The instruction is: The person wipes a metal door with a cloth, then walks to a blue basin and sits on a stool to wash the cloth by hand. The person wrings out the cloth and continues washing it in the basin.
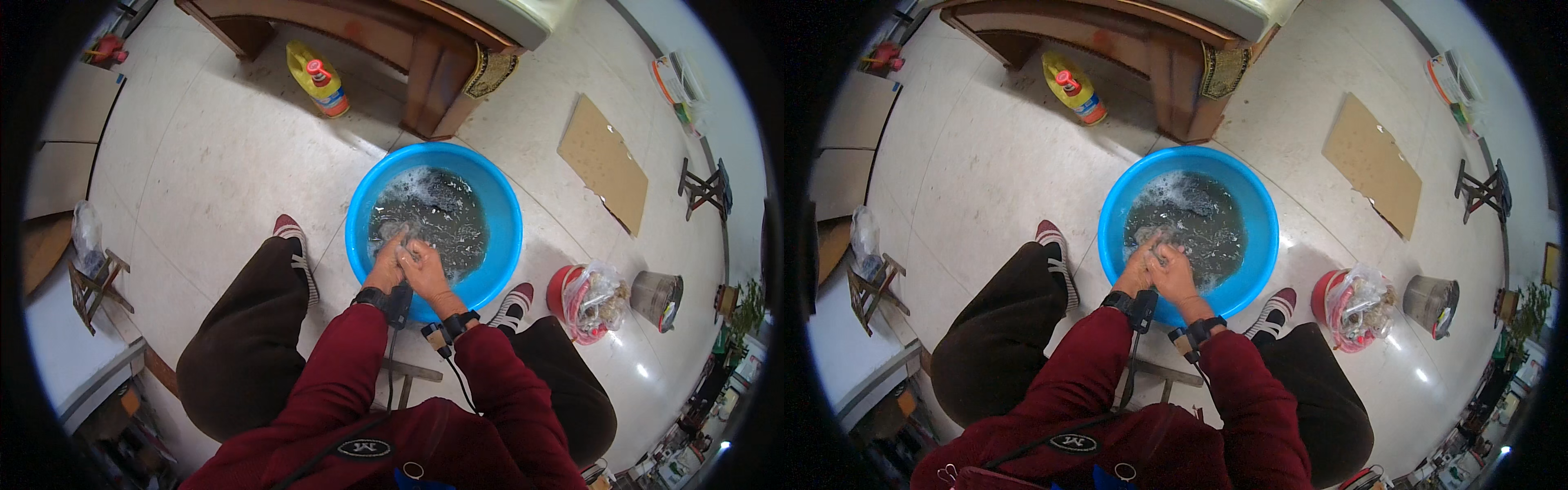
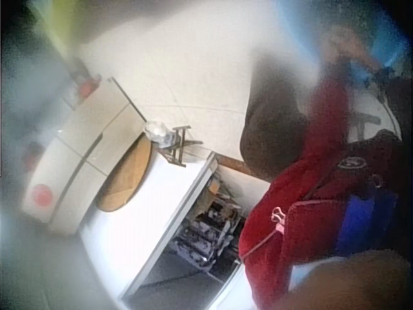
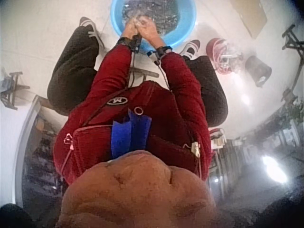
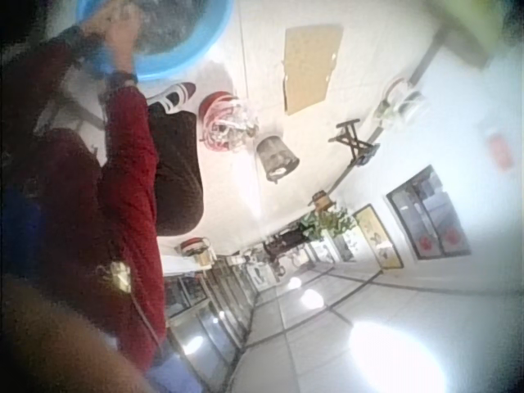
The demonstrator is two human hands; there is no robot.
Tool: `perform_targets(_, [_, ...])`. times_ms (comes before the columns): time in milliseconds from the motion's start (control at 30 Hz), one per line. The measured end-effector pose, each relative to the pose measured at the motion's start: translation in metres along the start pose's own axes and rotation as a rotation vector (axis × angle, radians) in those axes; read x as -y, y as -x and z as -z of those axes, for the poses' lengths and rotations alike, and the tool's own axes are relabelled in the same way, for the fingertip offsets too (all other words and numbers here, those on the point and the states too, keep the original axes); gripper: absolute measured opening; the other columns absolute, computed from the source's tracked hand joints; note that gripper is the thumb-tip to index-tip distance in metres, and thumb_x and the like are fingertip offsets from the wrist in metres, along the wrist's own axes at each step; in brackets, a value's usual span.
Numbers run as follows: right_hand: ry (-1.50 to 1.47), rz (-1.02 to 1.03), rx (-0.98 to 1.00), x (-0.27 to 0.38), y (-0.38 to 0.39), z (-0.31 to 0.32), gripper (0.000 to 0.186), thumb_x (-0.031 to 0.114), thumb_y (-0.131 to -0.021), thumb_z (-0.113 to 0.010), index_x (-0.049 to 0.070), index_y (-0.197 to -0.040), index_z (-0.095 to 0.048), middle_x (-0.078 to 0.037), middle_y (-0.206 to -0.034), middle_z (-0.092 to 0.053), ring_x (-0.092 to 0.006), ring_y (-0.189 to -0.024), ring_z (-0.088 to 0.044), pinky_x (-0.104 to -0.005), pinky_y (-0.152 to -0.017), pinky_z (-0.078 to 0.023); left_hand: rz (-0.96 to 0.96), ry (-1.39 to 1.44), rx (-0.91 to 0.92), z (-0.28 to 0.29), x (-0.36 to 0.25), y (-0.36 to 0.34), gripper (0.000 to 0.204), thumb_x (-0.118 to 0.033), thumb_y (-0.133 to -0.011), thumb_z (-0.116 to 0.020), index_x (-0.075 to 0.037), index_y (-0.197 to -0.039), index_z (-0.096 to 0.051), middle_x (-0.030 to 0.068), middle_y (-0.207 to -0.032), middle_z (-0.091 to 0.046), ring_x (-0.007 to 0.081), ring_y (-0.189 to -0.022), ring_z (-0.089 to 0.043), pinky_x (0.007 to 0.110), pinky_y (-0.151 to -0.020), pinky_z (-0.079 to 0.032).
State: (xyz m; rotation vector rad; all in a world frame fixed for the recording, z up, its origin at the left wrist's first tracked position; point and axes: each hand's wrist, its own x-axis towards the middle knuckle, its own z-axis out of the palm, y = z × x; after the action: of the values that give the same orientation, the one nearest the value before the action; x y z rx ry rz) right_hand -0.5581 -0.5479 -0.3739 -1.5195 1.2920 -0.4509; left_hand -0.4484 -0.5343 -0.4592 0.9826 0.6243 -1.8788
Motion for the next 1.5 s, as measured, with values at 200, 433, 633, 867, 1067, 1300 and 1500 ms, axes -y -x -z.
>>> perform_targets(200, [0.511, -0.11, -0.242, -0.01, -0.02, 0.013, 0.033, 0.039, -0.097, -0.053, 0.007, -0.09, -0.062, -0.021, -0.083, -0.067, -0.0445, -0.078, -0.064, -0.0536, -0.069, -0.051, -0.129, -0.233, -0.062, -0.03, 0.019, 0.003, 0.029, -0.022, -0.099, -0.058, -0.006, -0.122, -0.054, 0.0123, -0.109, -0.065, 0.0288, -0.098, -0.065, 0.045, -0.088, -0.053])
perform_targets(433, [0.831, -0.071, -0.391, -0.021, -0.007, 0.09, 0.028, 0.026, -0.085, -0.068, 0.01, -0.107, -0.06, -0.015, -0.116, -0.063, -0.034, -0.105, -0.06, -0.0478, -0.083, -0.049, -0.305, -0.446, -0.345, -0.04, -0.005, 0.049, 0.091, -0.032, -0.093, -0.066, -0.008, -0.157, -0.006, 0.013, -0.148, -0.039, 0.0303, -0.127, -0.051, 0.045, -0.096, -0.05])
perform_targets(633, [0.792, 0.324, -0.06, -0.018, -0.02, 0.022, 0.038, 0.017, -0.077, -0.069, 0.009, -0.113, -0.06, -0.011, -0.123, -0.061, -0.0262, -0.114, -0.056, -0.0477, -0.091, -0.042, -0.336, -0.528, -0.329, -0.032, 0.003, 0.039, 0.052, -0.03, -0.09, -0.068, -0.007, -0.133, -0.051, 0.0103, -0.123, -0.06, 0.0226, -0.112, -0.057, 0.039, -0.084, -0.052])
perform_targets(867, [0.987, -0.16, 0.184, -0.046, 0.016, 0.03, 0.035, 0.017, -0.074, -0.073, 0.006, -0.106, -0.061, -0.016, -0.111, -0.064, -0.033, -0.105, -0.06, -0.0469, -0.086, -0.046, -0.571, -0.855, -0.529, 0.01, -0.013, 0.012, 0.037, -0.018, -0.087, -0.069, -0.004, -0.119, -0.056, 0.0122, -0.113, -0.063, 0.026, -0.098, -0.063, 0.04, -0.078, -0.052])
perform_targets(1067, [0.697, 0.044, -0.214, 0.005, 0.042, 0.08, 0.035, 0.015, -0.076, -0.073, 0.002, -0.102, -0.056, -0.02, -0.091, -0.064, -0.0422, -0.091, -0.062, -0.049, -0.083, -0.05, -0.752, -0.914, -0.677, 0.01, 0.013, 0.003, 0.04, -0.011, -0.082, -0.069, 0.006, -0.116, -0.057, 0.0239, -0.116, -0.064, 0.0387, -0.11, -0.061, 0.044, -0.095, -0.048])
perform_targets(1300, [0.479, 0.202, -0.067, 0.115, 0.052, 0.118, 0.022, 0.001, -0.077, -0.067, 0.001, -0.096, -0.056, -0.023, -0.101, -0.063, -0.0446, -0.094, -0.061, -0.0494, -0.079, -0.05, -0.775, -1.403, -0.458, 0.016, 0.005, 0.004, 0.027, -0.014, -0.089, -0.064, 0.006, -0.108, -0.061, 0.017, -0.098, -0.067, 0.0335, -0.082, -0.068, 0.043, -0.064, -0.055])
perform_targets(1500, [0.469, 0.483, -0.05, 0.091, 0.053, 0.114, 0.023, -0.006, -0.075, -0.061, 0.002, -0.096, -0.064, -0.019, -0.103, -0.064, -0.0412, -0.098, -0.061, -0.0453, -0.081, -0.05, -0.462, -0.923, -0.395, 0.01, 0.007, 0.02, 0.027, -0.021, -0.094, -0.058, -0.001, -0.113, -0.059, 0.012, -0.102, -0.064, 0.0275, -0.08, -0.065, 0.043, -0.062, -0.054])
